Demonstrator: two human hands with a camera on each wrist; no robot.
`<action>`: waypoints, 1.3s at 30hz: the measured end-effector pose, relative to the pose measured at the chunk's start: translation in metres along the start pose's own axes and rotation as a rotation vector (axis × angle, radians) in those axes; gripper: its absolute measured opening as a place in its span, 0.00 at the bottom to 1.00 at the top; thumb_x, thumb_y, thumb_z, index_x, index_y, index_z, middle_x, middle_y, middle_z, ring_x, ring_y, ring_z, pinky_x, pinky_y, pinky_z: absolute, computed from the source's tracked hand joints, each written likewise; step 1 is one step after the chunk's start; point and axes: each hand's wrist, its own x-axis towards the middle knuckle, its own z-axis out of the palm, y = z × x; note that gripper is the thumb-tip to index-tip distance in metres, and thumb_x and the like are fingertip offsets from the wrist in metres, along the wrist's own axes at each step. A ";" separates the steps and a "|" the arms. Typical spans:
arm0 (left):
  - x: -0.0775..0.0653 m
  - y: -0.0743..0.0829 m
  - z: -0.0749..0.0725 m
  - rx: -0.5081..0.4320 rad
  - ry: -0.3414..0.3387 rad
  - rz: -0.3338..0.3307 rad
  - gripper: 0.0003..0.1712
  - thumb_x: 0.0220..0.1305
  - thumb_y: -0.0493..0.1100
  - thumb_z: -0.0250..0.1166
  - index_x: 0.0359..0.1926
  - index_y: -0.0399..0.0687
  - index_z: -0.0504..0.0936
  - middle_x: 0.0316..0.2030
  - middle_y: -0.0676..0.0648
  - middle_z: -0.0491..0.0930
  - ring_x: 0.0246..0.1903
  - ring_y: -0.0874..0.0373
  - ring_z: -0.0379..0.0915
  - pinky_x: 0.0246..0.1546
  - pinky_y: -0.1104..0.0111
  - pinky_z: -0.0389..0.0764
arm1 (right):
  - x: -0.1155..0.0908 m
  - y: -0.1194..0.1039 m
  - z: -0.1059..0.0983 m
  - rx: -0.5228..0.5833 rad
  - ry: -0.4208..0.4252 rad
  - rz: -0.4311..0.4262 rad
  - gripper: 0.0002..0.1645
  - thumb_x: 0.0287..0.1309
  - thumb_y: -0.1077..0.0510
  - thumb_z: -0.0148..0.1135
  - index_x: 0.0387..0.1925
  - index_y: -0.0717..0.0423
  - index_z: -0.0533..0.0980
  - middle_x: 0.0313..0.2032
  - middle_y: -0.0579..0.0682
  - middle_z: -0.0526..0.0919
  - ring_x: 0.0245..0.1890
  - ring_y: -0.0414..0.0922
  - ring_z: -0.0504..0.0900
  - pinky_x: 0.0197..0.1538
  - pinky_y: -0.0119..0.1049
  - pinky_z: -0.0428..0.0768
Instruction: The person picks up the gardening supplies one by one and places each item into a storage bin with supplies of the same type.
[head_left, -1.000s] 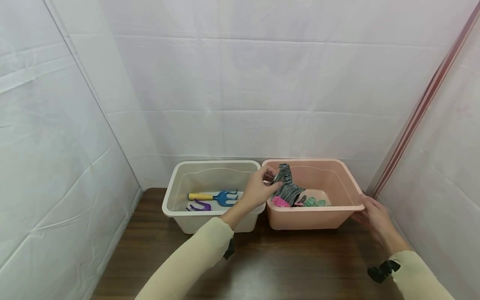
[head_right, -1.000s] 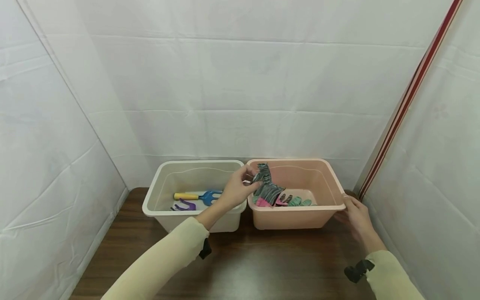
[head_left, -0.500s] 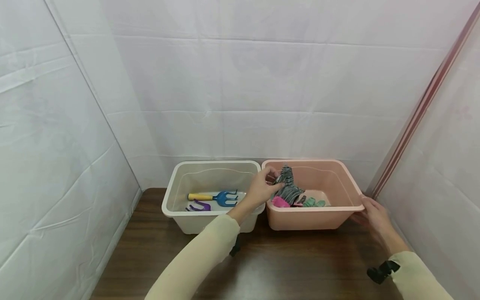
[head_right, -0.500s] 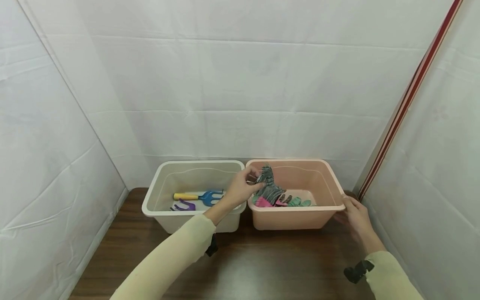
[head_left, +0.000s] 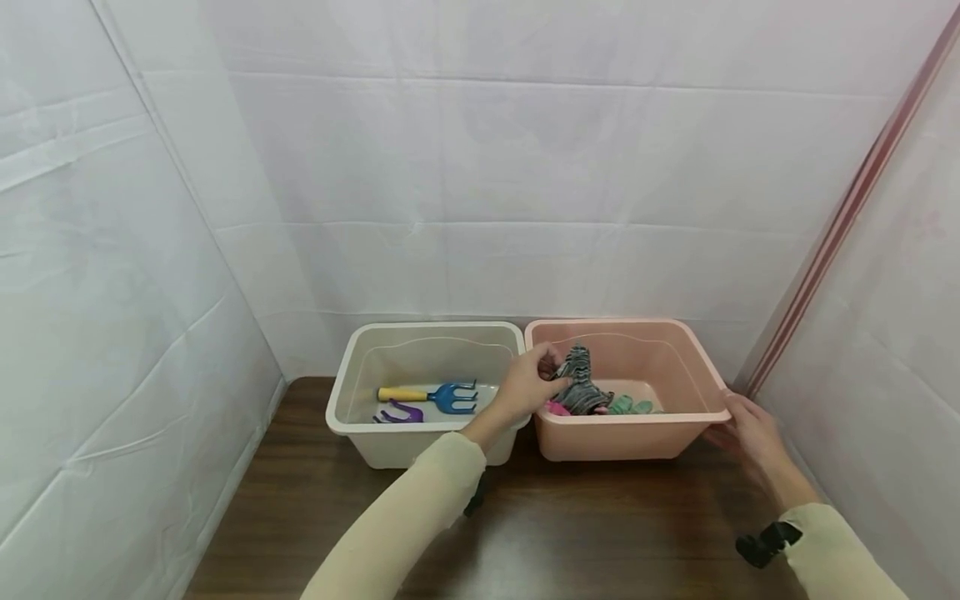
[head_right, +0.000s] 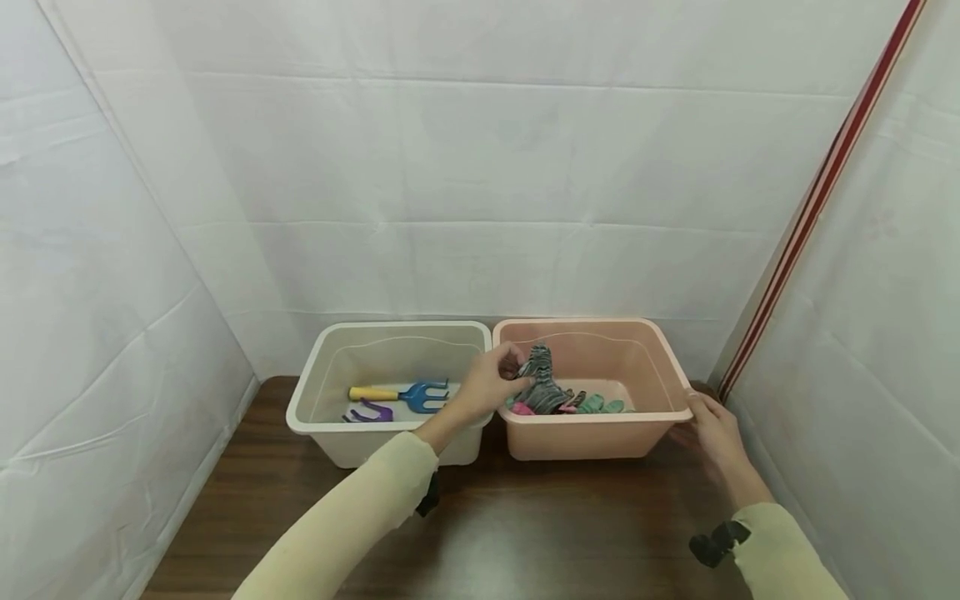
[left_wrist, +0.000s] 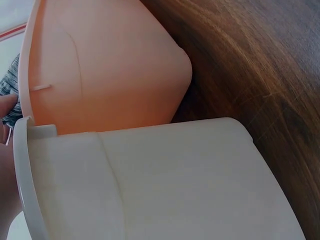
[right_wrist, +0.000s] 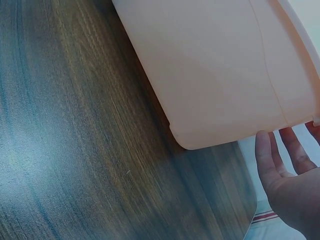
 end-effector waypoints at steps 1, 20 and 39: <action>0.000 0.000 0.000 0.007 0.000 0.005 0.14 0.66 0.40 0.76 0.44 0.51 0.78 0.40 0.53 0.81 0.40 0.60 0.77 0.43 0.71 0.80 | 0.000 0.000 0.000 -0.012 0.004 0.000 0.32 0.77 0.39 0.59 0.70 0.55 0.70 0.40 0.32 0.85 0.40 0.34 0.88 0.50 0.43 0.89; 0.000 -0.003 0.004 -0.008 -0.007 0.019 0.16 0.66 0.40 0.76 0.50 0.47 0.79 0.45 0.49 0.83 0.44 0.58 0.80 0.50 0.66 0.84 | 0.000 0.001 0.000 -0.052 -0.016 -0.013 0.48 0.77 0.38 0.58 0.80 0.65 0.57 0.41 0.27 0.83 0.41 0.32 0.87 0.49 0.43 0.89; 0.000 0.002 0.007 -0.090 0.014 -0.057 0.31 0.65 0.45 0.78 0.66 0.48 0.78 0.59 0.46 0.83 0.57 0.51 0.81 0.62 0.58 0.81 | 0.003 0.003 -0.001 -0.052 -0.014 -0.015 0.42 0.77 0.38 0.58 0.76 0.63 0.62 0.39 0.30 0.84 0.40 0.34 0.88 0.49 0.43 0.89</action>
